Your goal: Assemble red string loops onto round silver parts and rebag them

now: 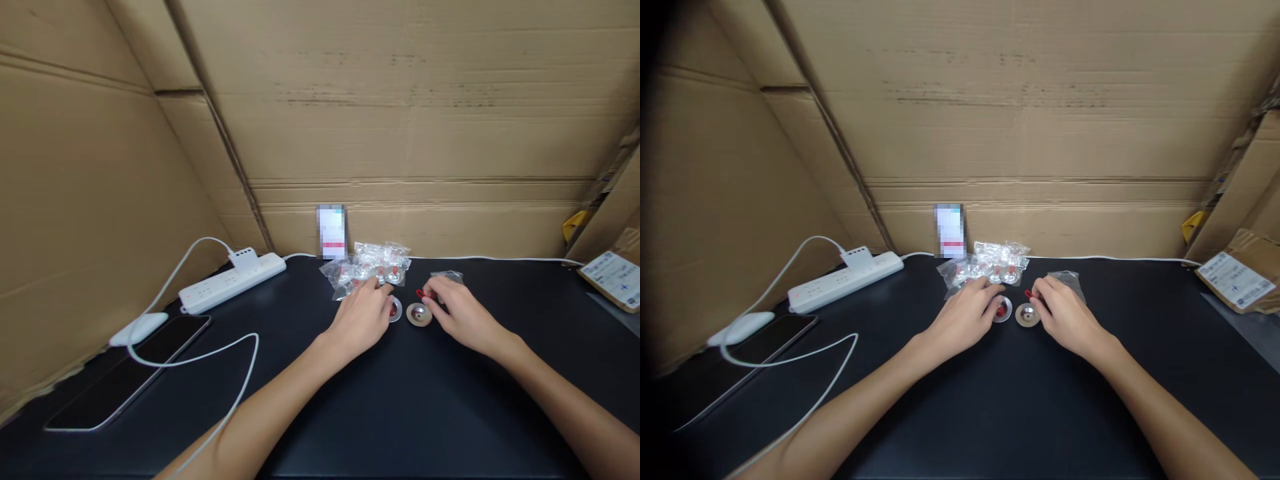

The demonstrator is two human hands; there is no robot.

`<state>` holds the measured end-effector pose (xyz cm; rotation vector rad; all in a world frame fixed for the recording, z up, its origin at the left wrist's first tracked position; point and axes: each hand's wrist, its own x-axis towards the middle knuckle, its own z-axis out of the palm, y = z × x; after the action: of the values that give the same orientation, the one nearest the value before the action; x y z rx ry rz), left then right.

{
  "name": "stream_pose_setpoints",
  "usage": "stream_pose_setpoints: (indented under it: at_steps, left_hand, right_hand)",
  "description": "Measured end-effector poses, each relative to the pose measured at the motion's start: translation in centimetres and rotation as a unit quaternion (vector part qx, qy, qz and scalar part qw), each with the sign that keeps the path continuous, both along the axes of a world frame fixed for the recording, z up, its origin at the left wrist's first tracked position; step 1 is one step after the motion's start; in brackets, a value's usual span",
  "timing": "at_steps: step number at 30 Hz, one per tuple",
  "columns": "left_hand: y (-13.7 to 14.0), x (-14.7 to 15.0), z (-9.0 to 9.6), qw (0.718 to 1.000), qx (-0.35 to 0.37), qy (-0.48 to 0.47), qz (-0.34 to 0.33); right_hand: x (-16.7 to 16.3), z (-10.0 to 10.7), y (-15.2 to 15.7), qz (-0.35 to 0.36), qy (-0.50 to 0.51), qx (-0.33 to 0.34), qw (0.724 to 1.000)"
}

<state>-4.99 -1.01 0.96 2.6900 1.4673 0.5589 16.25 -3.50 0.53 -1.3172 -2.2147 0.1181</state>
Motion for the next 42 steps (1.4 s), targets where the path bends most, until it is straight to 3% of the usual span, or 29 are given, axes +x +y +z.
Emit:
stream_pose_setpoints:
  at_steps: [7, 12, 22, 27, 32, 36, 42]
  left_hand:
    - [-0.2, 0.3, -0.5, 0.995, 0.055, -0.022, -0.085]
    - [-0.9, 1.0, -1.4, 0.988, 0.046, -0.066, -0.128]
    - [-1.9, 2.0, -1.5, 0.986, 0.011, -0.135, -0.098]
    - [-2.4, 2.2, -1.5, 0.987, 0.017, -0.109, -0.12]
    - [-2.4, 2.2, -0.9, 0.982, -0.012, -0.172, -0.082]
    - [-1.6, 1.8, -0.2, 0.962, -0.071, -0.261, -0.039]
    - [-0.6, 1.4, 0.2, 0.892, -0.196, -0.405, -0.046]
  right_hand:
    - [-1.5, -1.5, -0.2, 0.023, -0.114, 0.035, 0.993]
    - [-1.4, -1.5, -0.5, 0.02, -0.056, -0.001, 0.998]
    - [-0.8, -1.4, -0.1, 0.018, 0.087, -0.029, 0.996]
    - [-0.8, -1.5, 0.1, 0.0, 0.083, 0.008, 0.996]
    - [-1.1, -0.8, -0.4, -0.014, 0.133, 0.104, 0.986]
    - [-1.6, -0.2, -0.9, -0.026, 0.193, 0.135, 0.972]
    - [-1.8, -0.5, -0.9, -0.01, 0.229, 0.118, 0.966]
